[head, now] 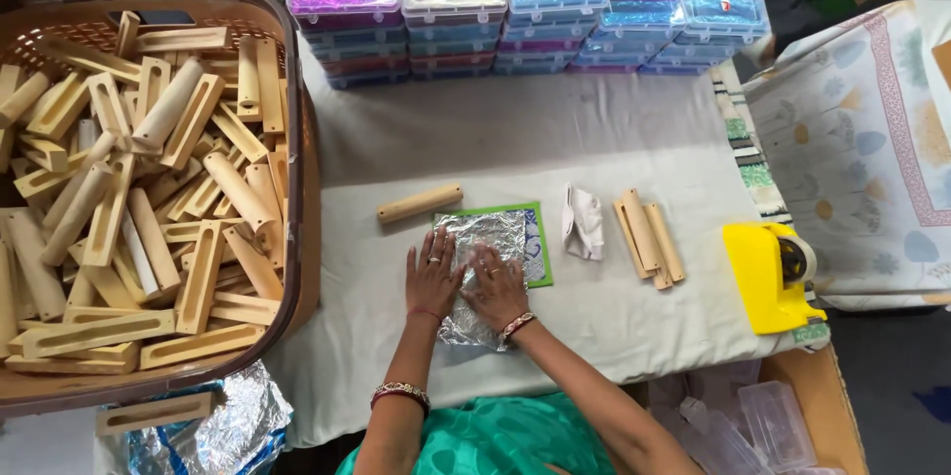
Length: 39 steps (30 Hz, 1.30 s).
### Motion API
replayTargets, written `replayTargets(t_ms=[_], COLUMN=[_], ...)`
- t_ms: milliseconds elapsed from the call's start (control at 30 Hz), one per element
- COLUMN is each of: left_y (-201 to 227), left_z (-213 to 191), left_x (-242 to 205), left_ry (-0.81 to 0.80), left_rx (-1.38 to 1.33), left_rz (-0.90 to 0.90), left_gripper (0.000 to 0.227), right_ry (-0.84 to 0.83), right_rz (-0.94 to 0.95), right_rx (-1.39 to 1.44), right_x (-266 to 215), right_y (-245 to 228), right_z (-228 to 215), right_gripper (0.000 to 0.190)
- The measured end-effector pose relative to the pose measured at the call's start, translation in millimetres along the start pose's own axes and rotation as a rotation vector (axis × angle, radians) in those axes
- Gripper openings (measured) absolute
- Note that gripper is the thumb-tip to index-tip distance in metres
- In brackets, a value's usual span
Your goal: Apply adhesive to blue rollers and wrap wooden objects in foil before placing them in a container.
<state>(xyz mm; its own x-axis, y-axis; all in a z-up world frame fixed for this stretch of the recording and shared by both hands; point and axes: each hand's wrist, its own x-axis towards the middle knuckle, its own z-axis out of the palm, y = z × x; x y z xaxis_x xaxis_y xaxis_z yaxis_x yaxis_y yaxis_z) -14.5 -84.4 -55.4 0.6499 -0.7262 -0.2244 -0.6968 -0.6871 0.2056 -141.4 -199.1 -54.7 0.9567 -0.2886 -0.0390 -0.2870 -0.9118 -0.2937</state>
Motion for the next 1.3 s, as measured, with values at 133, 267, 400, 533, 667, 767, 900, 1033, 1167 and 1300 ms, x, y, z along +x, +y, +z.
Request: replayTargets(t_ms=[133,267,400,533,667,767,900,1033,1167,1300], left_y=[-1.0,-13.5,-8.9,14.1,11.2,-11.9,-27.6,-18.3,13.3,21.9], left_z=[-12.0,-3.1,-31.6,-3.3,1.7,7.9,-36.6,-20.5,-15.1,-11.4], left_x=[-2.7,-4.6,-18.1,-36.1,-52.3,-54.6,-67.0,-66.2,-51.9,-28.6], left_ry=[-0.042,0.071,0.183,0.253,0.14,0.073,0.033,0.281,0.283,0.086], left_rx=[-0.029,-0.101,-0.105,-0.025,-0.166,-0.065,-0.122,-0.136,-0.25,-0.121], left_rz=[-0.014,-0.165,-0.209,0.094,0.162,0.102,-0.1,-0.124,0.097,0.104], left_gripper=[0.067,0.067,0.067,0.07,0.072,0.072,0.077,0.073,0.064,0.067], right_ry=[-0.084,-0.146,-0.135,-0.149,-0.177,-0.139,-0.124,-0.151,-0.06,-0.08], right_rz=[-0.008,-0.053,-0.065,-0.091,-0.139,-0.166,-0.147,-0.138,-0.17,-0.14], right_rx=[-0.014,-0.085,-0.087,-0.108,-0.154,-0.168,-0.179,-0.203,-0.176,-0.178], right_x=[-2.8,-4.4,-2.2,3.4,7.0,8.3,14.1,14.5,12.9,14.0], right_y=[26.1,30.2,32.6,32.9,39.1,41.3,43.4,41.5,42.1,41.0], right_z=[1.9,-1.9,-1.5,-10.9,-16.4,-13.6,-12.3,-9.7,-5.3,-7.9], right_gripper=[0.08,0.081,0.08,0.08,0.075,0.076,0.08,0.08,0.082,0.08])
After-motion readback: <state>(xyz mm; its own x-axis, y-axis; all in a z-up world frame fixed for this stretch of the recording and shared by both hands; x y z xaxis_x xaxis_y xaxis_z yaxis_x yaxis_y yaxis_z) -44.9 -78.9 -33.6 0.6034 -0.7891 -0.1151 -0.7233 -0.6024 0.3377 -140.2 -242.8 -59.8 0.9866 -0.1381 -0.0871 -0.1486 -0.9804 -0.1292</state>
